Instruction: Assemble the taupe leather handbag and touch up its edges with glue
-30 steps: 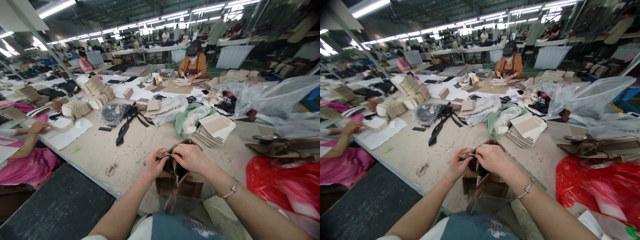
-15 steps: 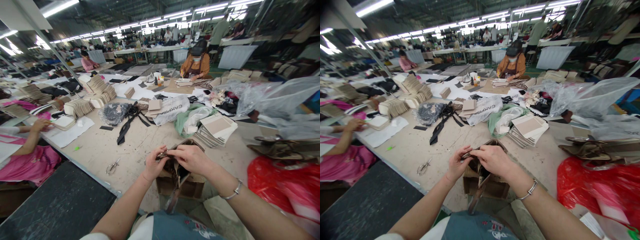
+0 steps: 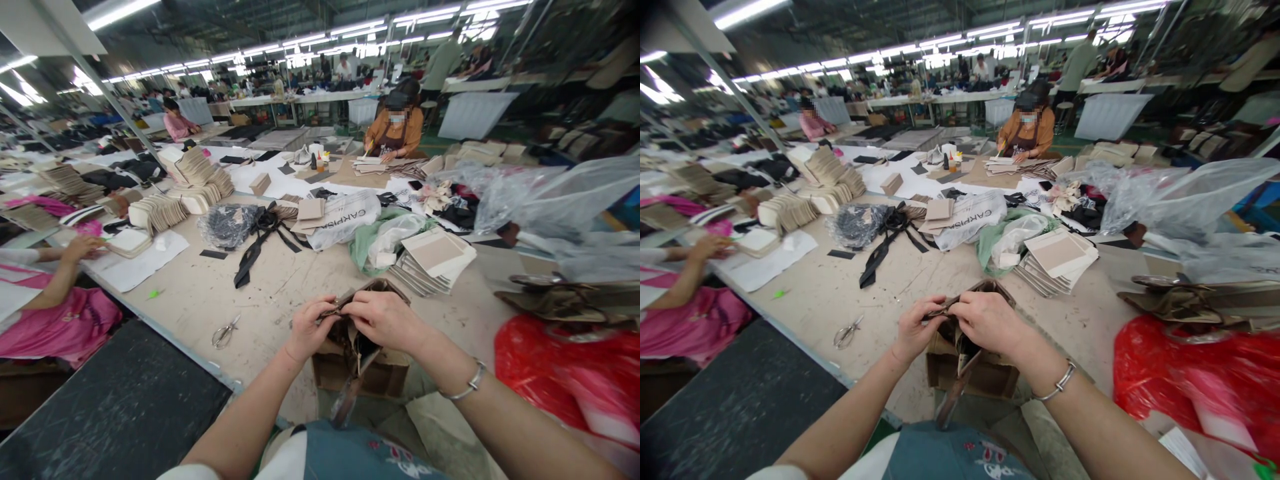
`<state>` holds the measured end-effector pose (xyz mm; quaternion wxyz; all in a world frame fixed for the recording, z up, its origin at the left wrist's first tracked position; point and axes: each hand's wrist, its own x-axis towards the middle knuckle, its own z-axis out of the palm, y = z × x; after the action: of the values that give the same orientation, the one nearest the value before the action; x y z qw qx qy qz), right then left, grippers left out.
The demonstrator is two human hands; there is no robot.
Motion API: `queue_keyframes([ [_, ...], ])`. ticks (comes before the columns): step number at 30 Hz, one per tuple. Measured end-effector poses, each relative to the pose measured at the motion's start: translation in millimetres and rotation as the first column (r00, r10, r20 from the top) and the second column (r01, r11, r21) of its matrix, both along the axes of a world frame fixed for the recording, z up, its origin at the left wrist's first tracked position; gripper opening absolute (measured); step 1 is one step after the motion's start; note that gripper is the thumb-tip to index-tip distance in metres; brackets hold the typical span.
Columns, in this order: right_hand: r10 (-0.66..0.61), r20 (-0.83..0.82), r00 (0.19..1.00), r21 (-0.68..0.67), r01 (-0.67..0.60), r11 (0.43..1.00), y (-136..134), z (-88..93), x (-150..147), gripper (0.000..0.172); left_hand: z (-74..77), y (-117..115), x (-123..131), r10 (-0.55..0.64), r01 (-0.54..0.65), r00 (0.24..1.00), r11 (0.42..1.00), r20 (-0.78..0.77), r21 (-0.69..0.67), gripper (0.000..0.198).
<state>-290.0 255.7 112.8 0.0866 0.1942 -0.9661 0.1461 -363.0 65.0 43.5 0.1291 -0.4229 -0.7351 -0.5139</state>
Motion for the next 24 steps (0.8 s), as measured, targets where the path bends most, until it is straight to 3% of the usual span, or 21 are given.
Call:
queue_keyframes([
  [13, 0.007, 0.064, 0.998, 0.013, -0.008, 1.000, -0.5, 4.7, -2.6, 0.025, -0.5, -0.5, 0.5, 0.037, -0.033, 0.995, 0.999, 0.090, -0.041, 0.023],
  [18, 0.012, 0.088, 0.996, 0.030, -0.015, 0.999, 0.3, 7.1, -2.5, 0.025, -0.4, -1.9, 0.0, 0.033, -0.031, 0.999, 0.996, 0.015, -0.080, 0.030],
  [24, 0.000, 0.079, 0.997, 0.017, -0.001, 1.000, 1.4, 4.5, -2.6, 0.022, 2.3, 2.3, 0.5, 0.040, -0.040, 0.999, 0.999, 0.006, -0.030, 0.020],
])
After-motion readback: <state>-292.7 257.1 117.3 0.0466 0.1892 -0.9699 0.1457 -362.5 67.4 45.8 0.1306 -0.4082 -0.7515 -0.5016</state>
